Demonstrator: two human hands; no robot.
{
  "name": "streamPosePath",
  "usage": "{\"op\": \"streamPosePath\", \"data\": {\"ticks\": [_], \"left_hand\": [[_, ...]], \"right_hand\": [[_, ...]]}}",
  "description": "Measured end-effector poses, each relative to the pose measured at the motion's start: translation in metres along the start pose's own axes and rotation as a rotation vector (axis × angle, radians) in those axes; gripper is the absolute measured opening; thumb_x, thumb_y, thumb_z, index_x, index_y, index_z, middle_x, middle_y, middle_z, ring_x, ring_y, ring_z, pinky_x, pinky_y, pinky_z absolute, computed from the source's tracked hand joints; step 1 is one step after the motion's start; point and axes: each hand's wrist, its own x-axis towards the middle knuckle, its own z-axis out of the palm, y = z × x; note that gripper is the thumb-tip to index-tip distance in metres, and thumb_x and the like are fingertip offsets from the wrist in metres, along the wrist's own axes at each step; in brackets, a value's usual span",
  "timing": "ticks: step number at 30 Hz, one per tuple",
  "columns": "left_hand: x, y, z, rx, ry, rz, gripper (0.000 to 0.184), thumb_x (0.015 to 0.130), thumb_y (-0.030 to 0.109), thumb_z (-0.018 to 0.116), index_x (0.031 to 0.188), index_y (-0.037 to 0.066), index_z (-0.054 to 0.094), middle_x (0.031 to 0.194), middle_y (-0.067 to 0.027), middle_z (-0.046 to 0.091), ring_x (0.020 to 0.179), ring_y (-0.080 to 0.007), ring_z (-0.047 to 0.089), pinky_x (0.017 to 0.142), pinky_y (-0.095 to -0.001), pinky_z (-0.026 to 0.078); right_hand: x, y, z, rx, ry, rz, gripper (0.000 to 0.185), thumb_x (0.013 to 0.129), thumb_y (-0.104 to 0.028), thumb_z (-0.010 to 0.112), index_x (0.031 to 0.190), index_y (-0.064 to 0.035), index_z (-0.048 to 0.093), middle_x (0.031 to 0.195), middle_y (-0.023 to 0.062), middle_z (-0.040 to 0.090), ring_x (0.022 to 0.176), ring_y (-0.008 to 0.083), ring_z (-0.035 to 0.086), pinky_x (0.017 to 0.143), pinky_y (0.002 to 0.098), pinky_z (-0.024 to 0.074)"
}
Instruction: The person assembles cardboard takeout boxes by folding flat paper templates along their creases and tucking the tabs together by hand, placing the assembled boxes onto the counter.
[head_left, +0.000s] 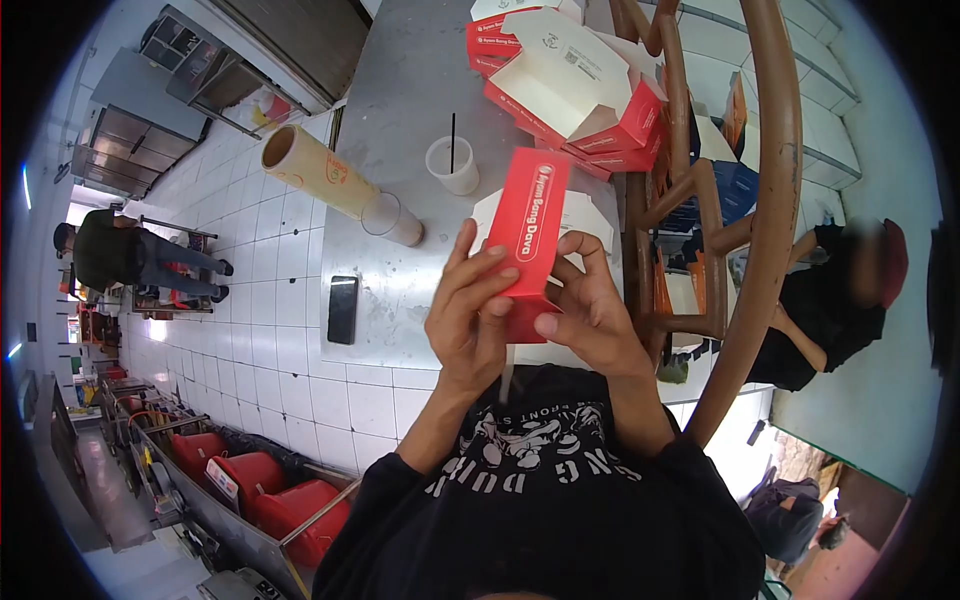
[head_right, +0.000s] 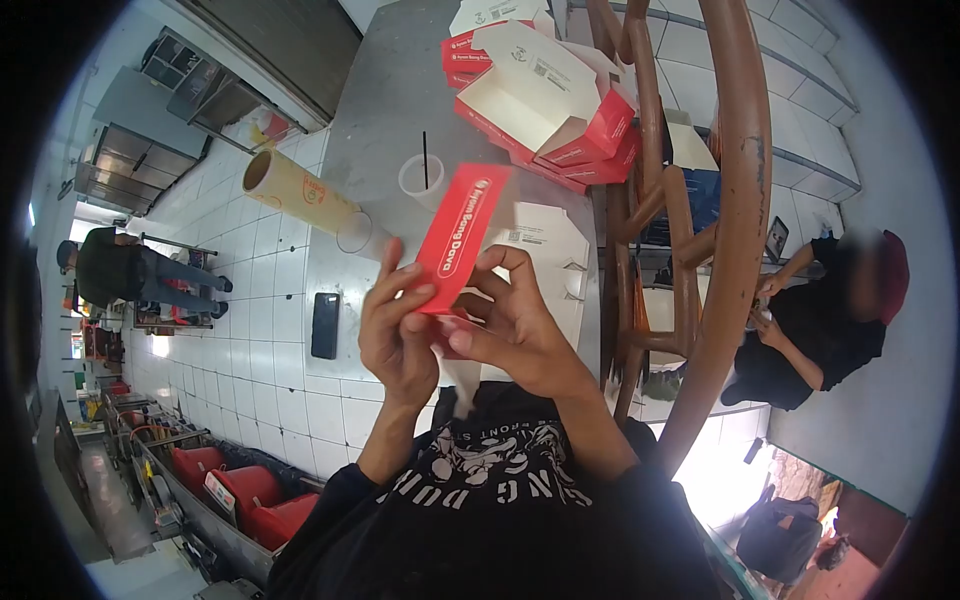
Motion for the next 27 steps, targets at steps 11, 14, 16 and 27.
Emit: {"op": "streamPosePath", "data": {"ticks": [11,14,16,27], "left_hand": [[0.003,0.001,0.008,-0.1,-0.053,-0.196,0.063,0.082,0.007,0.061,0.136,-0.002,0.029,0.142,-0.0226,0.028,0.132,-0.0351,0.03,0.105,-0.0416,0.031],[-0.005,-0.005,0.009,-0.147,-0.158,-0.226,0.086,0.077,0.0,0.06,0.144,0.0,0.007,0.148,-0.0226,0.014,0.135,-0.0336,0.025,0.107,-0.0407,0.027],[-0.006,-0.005,0.011,-0.263,-0.135,-0.264,0.081,0.082,0.006,0.061,0.144,0.006,0.01,0.148,-0.0209,0.018,0.135,-0.0321,0.025,0.109,-0.0424,0.024],[-0.002,-0.006,0.001,-0.224,-0.051,-0.43,0.057,0.088,0.005,0.037,0.141,0.003,0.017,0.145,-0.0196,0.024,0.131,-0.0321,0.032,0.107,-0.0437,0.028]], "right_hand": [[0.002,0.0,0.008,-0.39,0.278,-0.027,0.019,0.093,-0.01,0.055,0.106,-0.0005,0.046,0.101,0.0077,0.054,0.082,0.0082,0.054,0.074,0.0215,0.0453],[0.005,0.001,0.013,-0.273,0.315,-0.054,0.018,0.093,-0.01,0.053,0.106,0.0,0.045,0.096,0.0071,0.055,0.082,0.0081,0.054,0.073,0.0223,0.0454],[0.005,0.005,0.012,-0.312,0.311,-0.079,0.018,0.093,-0.009,0.053,0.107,0.0,0.044,0.095,0.0073,0.056,0.081,0.0086,0.055,0.073,0.0224,0.0454],[0.008,-0.003,-0.005,-0.942,0.247,-0.33,0.01,0.084,-0.002,0.063,0.093,0.0005,0.06,0.092,0.0093,0.06,0.078,0.0127,0.061,0.07,0.0251,0.0492]]}}
